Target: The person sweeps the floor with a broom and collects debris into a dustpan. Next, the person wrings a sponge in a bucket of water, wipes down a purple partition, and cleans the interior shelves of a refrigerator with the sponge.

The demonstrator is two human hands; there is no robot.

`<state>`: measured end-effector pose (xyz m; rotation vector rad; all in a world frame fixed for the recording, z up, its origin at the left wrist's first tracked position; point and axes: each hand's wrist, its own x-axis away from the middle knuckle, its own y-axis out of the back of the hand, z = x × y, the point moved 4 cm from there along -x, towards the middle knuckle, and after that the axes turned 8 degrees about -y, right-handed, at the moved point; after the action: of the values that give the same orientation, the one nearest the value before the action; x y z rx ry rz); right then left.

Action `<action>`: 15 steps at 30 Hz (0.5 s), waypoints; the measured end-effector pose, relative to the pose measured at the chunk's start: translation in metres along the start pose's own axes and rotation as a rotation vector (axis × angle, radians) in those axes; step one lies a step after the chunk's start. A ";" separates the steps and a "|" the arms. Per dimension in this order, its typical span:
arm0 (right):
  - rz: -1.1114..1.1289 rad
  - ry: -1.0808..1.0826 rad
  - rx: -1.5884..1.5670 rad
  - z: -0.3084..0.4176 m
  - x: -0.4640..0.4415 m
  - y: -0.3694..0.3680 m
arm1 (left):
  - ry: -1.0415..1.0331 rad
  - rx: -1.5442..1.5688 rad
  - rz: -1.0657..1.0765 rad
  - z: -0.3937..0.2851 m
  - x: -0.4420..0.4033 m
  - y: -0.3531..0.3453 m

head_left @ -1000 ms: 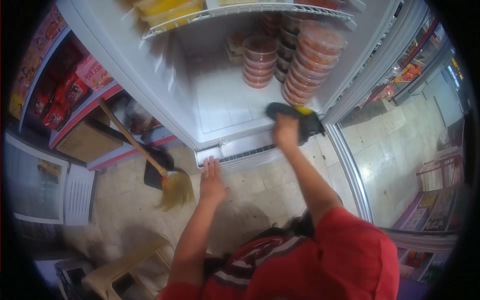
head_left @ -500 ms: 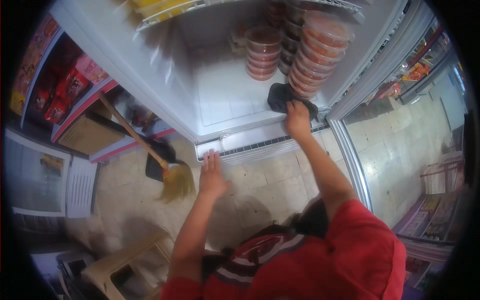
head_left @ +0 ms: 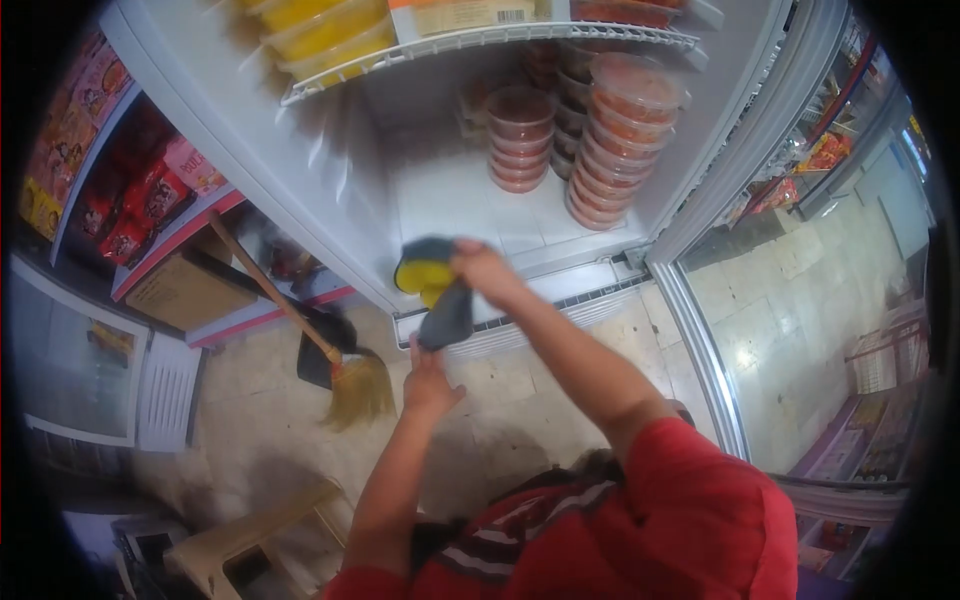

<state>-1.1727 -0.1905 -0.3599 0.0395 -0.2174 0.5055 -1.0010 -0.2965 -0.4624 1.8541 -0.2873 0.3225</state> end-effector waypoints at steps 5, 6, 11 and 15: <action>-0.421 0.281 0.527 0.015 -0.013 0.106 | -0.081 -0.087 -0.147 -0.005 0.005 0.015; -0.534 0.380 0.768 0.010 -0.005 0.114 | -0.080 -0.087 -0.132 -0.005 0.003 0.014; -0.447 0.315 1.388 -0.032 -0.016 0.086 | -0.080 -0.119 -0.135 -0.008 0.002 0.013; -0.676 0.293 1.238 -0.056 -0.064 0.045 | -0.069 -0.061 -0.160 -0.011 0.002 0.014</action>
<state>-1.2385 -0.1765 -0.4290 1.1993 0.4196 -0.1007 -1.0048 -0.2902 -0.4461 1.8180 -0.1924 0.1383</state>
